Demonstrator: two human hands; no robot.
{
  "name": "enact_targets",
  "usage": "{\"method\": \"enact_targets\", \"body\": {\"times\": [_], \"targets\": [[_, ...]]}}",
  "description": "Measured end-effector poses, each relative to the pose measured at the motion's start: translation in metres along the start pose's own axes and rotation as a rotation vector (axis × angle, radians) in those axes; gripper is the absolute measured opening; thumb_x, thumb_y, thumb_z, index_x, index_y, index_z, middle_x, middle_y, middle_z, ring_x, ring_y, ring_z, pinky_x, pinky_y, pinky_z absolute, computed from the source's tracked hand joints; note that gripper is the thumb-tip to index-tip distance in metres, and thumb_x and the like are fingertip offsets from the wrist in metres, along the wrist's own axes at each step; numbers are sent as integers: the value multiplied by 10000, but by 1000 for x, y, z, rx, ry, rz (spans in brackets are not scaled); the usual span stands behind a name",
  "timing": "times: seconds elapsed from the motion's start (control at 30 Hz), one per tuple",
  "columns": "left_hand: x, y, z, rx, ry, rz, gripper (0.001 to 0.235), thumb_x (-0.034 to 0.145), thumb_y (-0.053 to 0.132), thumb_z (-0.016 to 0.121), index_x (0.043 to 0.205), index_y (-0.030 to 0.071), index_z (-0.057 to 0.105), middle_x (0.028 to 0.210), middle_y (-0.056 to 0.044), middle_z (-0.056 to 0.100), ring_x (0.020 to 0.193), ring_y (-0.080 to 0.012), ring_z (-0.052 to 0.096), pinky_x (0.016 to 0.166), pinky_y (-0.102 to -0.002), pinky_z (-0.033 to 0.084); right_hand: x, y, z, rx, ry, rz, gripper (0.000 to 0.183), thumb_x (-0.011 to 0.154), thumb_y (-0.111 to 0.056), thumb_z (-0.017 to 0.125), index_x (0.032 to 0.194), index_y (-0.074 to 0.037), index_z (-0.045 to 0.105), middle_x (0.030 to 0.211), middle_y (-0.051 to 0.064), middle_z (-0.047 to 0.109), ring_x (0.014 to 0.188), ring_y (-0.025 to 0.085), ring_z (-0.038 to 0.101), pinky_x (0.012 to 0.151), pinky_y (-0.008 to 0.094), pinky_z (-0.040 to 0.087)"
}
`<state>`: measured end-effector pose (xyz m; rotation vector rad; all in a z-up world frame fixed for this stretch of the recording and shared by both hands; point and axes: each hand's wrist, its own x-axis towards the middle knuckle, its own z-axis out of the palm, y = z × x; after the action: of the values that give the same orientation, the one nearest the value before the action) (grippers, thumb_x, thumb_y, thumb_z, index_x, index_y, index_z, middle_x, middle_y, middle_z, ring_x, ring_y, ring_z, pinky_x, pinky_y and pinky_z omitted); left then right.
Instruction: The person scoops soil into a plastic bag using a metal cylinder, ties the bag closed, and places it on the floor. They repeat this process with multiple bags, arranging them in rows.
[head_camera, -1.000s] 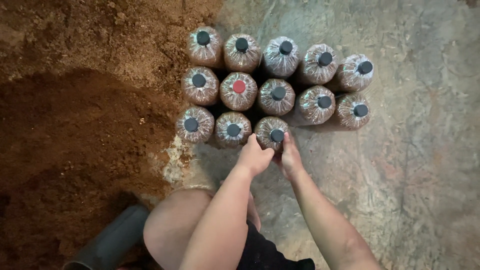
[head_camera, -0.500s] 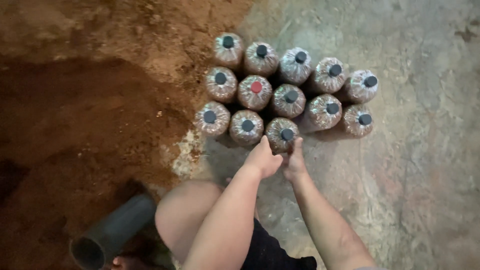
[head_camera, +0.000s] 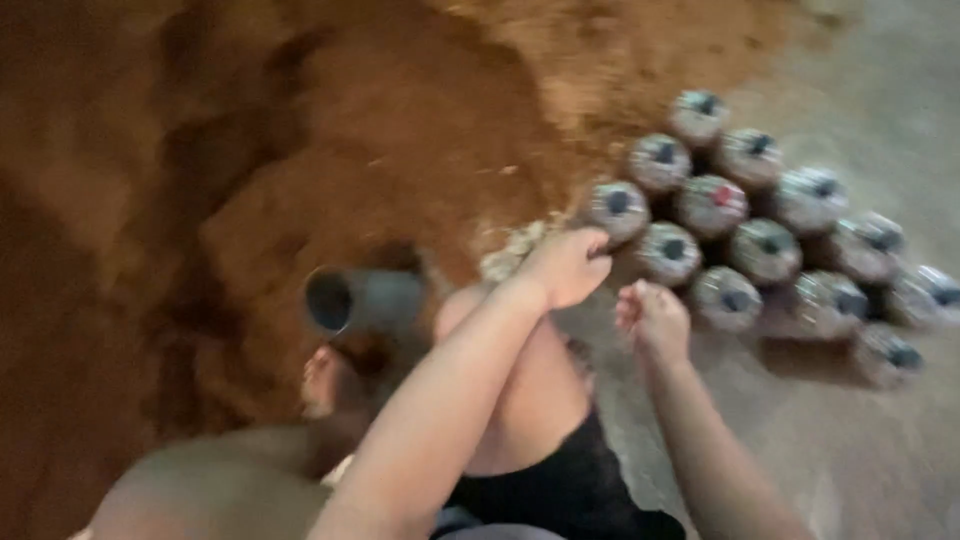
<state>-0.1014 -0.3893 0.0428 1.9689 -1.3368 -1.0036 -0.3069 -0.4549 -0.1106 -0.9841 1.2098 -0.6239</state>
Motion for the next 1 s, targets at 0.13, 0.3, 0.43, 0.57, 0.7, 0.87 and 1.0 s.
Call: {"method": "enact_targets", "body": {"times": [0.13,0.3,0.43,0.57,0.7,0.87,1.0], "targets": [[-39,-31,-86,-18,313,-73,406,897,421,601,1211,182,698,1143,-106,756,1186,-324,679,995,-492,562,-25,-113,110,-79,-330,-172,105,1073,-184,592,1067,-89,635,976,91,738,777,143,727,621,251,600],[-160,-96,-176,301,486,-232,266,918,300,540,1040,196,752,1011,-106,769,1073,-353,713,921,-489,586,-110,-194,254,-940,-764,-460,380,982,-407,698,844,-60,765,602,125,632,440,182,570,429,307,499],[-248,-171,-182,236,491,-405,259,966,319,564,1039,171,764,1045,-121,763,1093,-354,707,943,-479,584,-194,-190,341,-1462,-1072,-364,245,883,-315,711,1040,-152,804,778,163,756,626,285,737,587,393,627],[-307,-163,-162,148,372,-609,439,1012,423,495,1047,77,762,1098,-215,749,1135,-419,684,986,-535,553,-191,-111,383,-1640,-1245,-379,367,843,-475,718,777,-118,773,584,95,722,487,207,700,524,327,565],[-298,-192,-128,220,193,-646,367,989,354,522,1089,94,762,1117,-191,756,1115,-392,708,939,-525,585,-171,-45,371,-1452,-1287,-243,252,878,-262,662,852,-37,773,633,135,709,537,241,703,509,383,584],[-274,-240,-112,355,86,-671,324,951,298,563,1086,94,774,1108,-191,758,1091,-381,721,893,-517,599,-118,35,303,-1298,-1059,-5,310,872,-361,719,901,-53,728,637,131,684,517,245,673,479,386,585],[-273,-215,-119,252,70,-804,366,948,336,604,1175,89,753,1194,-196,735,1175,-393,679,973,-530,569,-72,103,291,-1819,-1197,-250,219,852,-240,710,703,-85,751,543,84,636,506,286,654,477,408,602]]}}
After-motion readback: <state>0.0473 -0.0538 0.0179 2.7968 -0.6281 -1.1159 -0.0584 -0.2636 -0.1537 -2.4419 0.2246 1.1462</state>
